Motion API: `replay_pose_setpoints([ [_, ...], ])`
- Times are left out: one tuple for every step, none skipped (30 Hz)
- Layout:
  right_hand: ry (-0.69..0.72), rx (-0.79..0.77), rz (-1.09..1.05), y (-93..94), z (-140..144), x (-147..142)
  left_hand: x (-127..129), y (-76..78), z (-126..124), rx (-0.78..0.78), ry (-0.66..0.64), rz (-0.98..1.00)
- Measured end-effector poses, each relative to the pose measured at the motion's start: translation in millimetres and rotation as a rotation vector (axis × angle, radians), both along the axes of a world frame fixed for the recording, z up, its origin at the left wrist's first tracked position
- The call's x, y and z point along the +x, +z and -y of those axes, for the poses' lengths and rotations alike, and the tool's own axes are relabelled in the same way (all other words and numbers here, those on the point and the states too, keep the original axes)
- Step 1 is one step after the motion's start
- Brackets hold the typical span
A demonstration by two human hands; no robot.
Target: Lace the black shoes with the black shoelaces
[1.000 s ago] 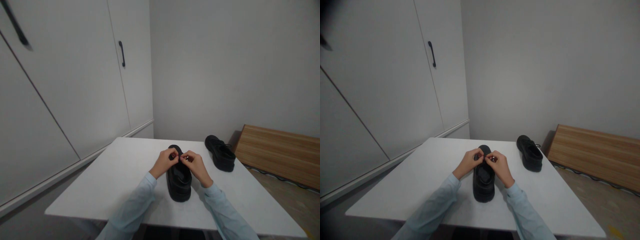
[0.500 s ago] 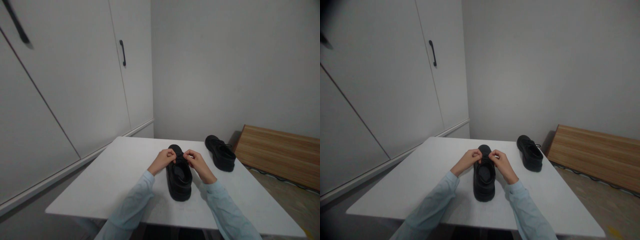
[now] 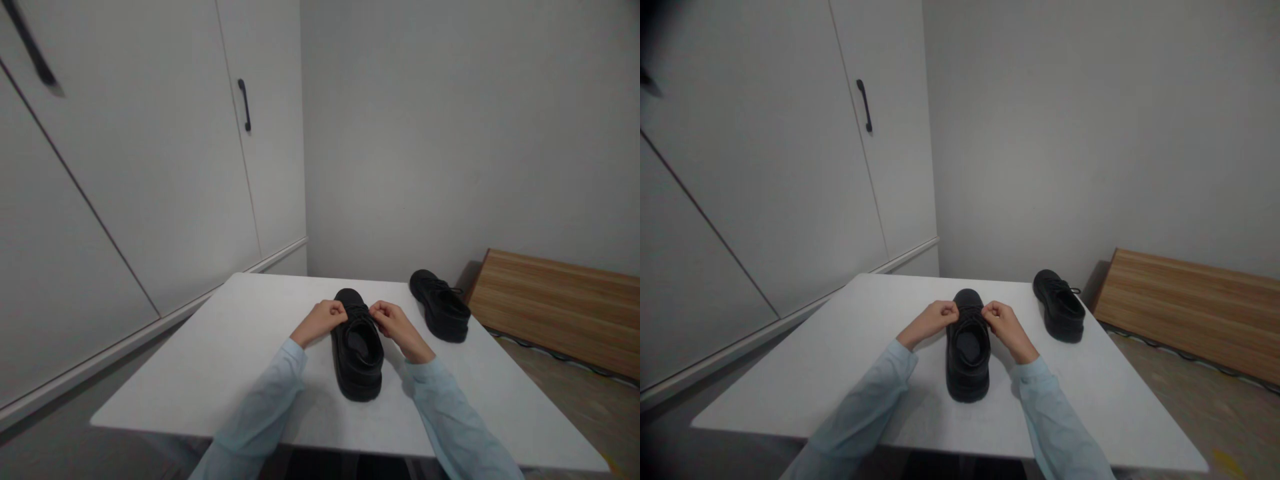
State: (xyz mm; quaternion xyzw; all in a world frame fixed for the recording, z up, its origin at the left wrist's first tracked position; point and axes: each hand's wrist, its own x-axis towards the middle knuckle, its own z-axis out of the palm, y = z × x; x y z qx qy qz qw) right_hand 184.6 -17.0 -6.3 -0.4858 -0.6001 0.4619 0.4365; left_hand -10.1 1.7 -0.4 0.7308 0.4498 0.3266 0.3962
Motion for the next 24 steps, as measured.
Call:
replay_pose_setpoints([
  [-0.001,-0.016,-0.003,0.8,0.6,0.0,-1.1,1.6,0.4,0.005,-0.007,-0.014],
  [-0.002,-0.031,-0.006,1.6,1.4,0.0,-2.4,2.5,0.4,0.012,-0.011,-0.029],
  [-0.004,-0.043,-0.008,2.4,2.1,0.1,-3.8,3.0,0.1,0.018,-0.016,-0.043],
  [-0.006,-0.050,-0.008,3.0,2.8,0.4,-5.2,2.8,-0.5,0.025,-0.020,-0.055],
  [-0.005,-0.053,-0.005,3.2,3.2,1.0,-6.7,2.3,-1.2,0.032,-0.026,-0.065],
  [-0.004,-0.052,-0.002,3.1,3.3,1.8,-8.2,1.5,-2.1,0.039,-0.032,-0.074],
  [-0.001,-0.048,0.002,2.7,3.3,2.9,-9.6,0.6,-2.9,0.045,-0.035,-0.083],
  [0.002,-0.045,0.007,1.9,2.9,4.1,-11.0,-0.2,-3.6,0.050,-0.039,-0.092],
  [0.007,-0.045,0.014,0.9,2.5,5.5,-12.2,-0.8,-4.1,0.054,-0.043,-0.101],
  [0.013,-0.048,0.020,-0.3,1.9,6.7,-13.2,-1.3,-4.4,0.055,-0.047,-0.111],
  [0.018,-0.054,0.026,-1.4,1.3,7.8,-14.0,-1.5,-4.5,0.056,-0.051,-0.121],
  [0.023,-0.058,0.030,-2.3,0.8,8.6,-14.6,-1.6,-4.5,0.055,-0.056,-0.132],
  [0.025,-0.062,0.033,-3.1,0.4,9.2,-15.0,-1.7,-4.4,0.056,-0.058,-0.139],
  [0.027,-0.065,0.035,-3.6,0.2,9.4,-15.1,-1.7,-4.3,0.060,-0.058,-0.142],
  [0.030,-0.067,0.035,-3.7,0.1,9.3,-15.1,-1.8,-4.3,0.065,-0.055,-0.142],
  [0.032,-0.066,0.033,-3.5,0.2,9.0,-14.9,-2.0,-4.4,0.072,-0.051,-0.137],
  [0.036,-0.065,0.030,-3.0,0.5,8.7,-14.6,-2.4,-4.6,0.080,-0.049,-0.129],
  [0.043,-0.065,0.026,-2.3,0.9,8.2,-14.3,-2.8,-4.9,0.084,-0.050,-0.117],
  [0.052,-0.064,0.023,-1.4,1.4,7.8,-14.0,-3.3,-5.3,0.085,-0.056,-0.103],
  [0.063,-0.061,0.022,-0.5,2.0,7.4,-13.8,-3.7,-5.9,0.083,-0.067,-0.087],
  [0.074,-0.057,0.022,0.5,2.7,7.1,-13.6,-4.2,-6.4,0.081,-0.080,-0.071],
  [0.085,-0.053,0.024,1.5,3.4,6.7,-13.5,-4.6,-7.0,0.077,-0.093,-0.055],
  [0.095,-0.048,0.024,2.4,4.0,6.3,-13.4,-5.0,-7.5,0.068,-0.106,-0.041],
  [0.104,-0.037,0.022,3.1,4.5,5.9,-13.4,-5.3,-7.9,0.059,-0.117,-0.030],
])
